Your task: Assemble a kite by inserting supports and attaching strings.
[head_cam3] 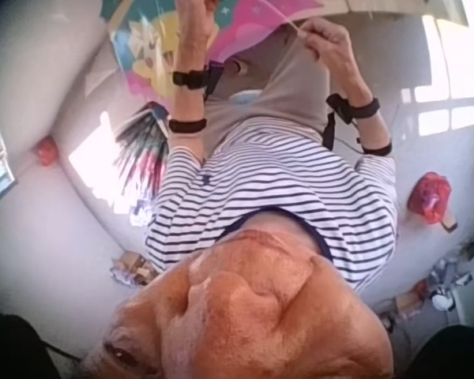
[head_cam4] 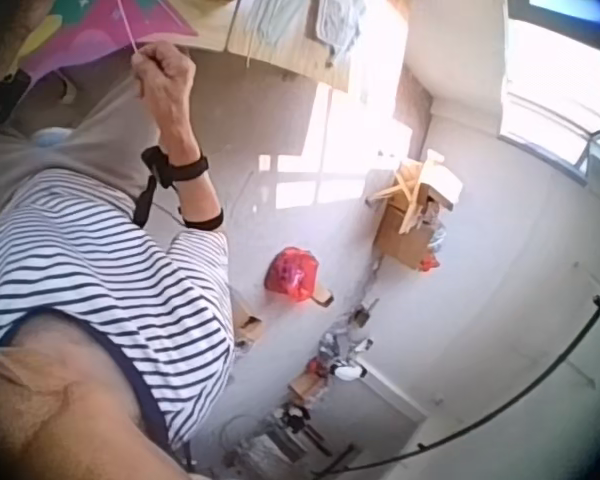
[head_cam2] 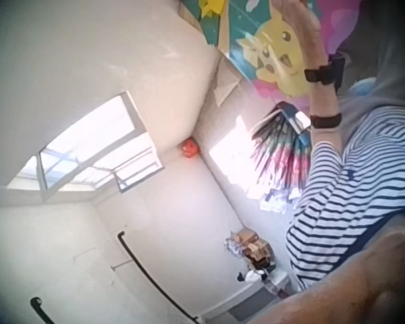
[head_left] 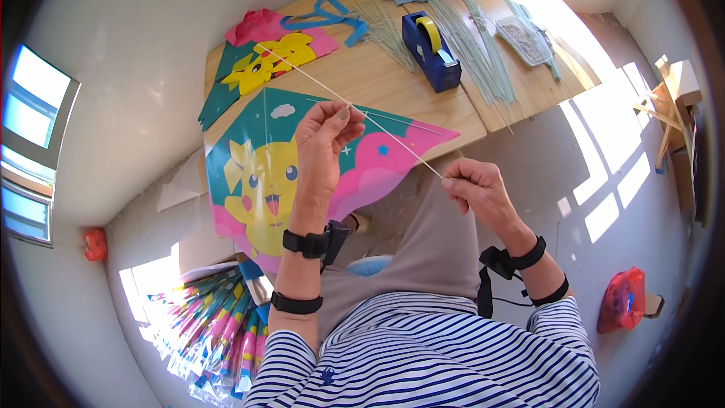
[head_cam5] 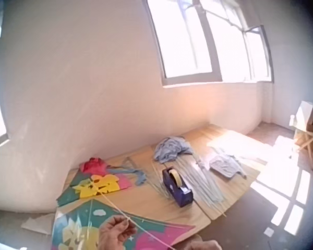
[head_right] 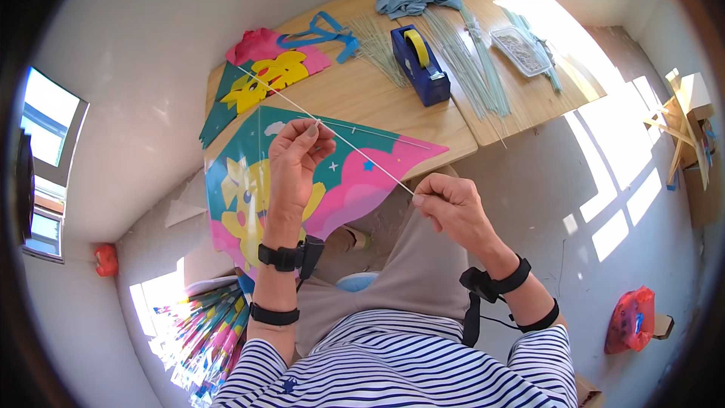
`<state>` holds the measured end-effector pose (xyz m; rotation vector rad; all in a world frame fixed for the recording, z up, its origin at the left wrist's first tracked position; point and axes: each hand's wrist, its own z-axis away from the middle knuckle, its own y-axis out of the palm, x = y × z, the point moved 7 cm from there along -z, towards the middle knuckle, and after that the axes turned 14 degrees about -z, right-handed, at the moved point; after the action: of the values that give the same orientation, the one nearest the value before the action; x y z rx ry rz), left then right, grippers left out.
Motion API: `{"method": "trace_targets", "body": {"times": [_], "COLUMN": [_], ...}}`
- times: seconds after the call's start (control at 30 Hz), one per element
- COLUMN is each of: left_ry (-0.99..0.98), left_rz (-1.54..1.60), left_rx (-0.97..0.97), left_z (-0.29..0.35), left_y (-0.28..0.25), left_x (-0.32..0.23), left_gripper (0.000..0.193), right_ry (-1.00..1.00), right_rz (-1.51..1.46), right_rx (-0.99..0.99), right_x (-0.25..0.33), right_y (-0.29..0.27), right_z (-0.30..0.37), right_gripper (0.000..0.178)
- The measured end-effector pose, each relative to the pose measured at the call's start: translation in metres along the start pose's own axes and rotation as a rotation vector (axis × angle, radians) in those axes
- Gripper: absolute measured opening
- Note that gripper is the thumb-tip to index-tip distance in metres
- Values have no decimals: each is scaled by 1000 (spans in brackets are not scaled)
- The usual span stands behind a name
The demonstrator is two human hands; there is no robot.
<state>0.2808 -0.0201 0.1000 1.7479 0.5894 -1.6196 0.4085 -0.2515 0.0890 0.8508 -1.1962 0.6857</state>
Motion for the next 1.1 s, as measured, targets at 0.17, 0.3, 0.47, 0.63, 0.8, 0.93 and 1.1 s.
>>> {"method": "trace_targets", "body": {"times": [0.17, 0.3, 0.47, 0.63, 0.8, 0.93, 1.1], "left_ry": [-3, -16, -34, -92, -118, -135, -172], "left_rz": [-39, -64, -80, -66, -69, -69, -5], "left_rx": [11, 32, 59, 87, 118, 109, 54], "left_z": [8, 11, 13, 15, 13, 9, 6], "left_y": [3, 8, 14, 15, 9, 4, 3], "left_x": [-3, -6, -6, -2, 1, 9, 19], "left_gripper": [9, 8, 8, 8, 7, 5, 5], "right_ry": [-58, -100, -135, -167, -185, -186, -142], "right_rz": [55, 87, 95, 166, 228, 256, 205], "right_rx": [-25, -46, -63, -74, -72, -81, -9], "right_x": [3, 7, 8, 14, 17, 13, 8], "right_y": [-5, -7, -10, -7, -2, -3, 3], "right_z": [14, 24, 35, 39, 37, 34, 29], "right_gripper": [10, 8, 7, 5, 5, 5, 8]}}
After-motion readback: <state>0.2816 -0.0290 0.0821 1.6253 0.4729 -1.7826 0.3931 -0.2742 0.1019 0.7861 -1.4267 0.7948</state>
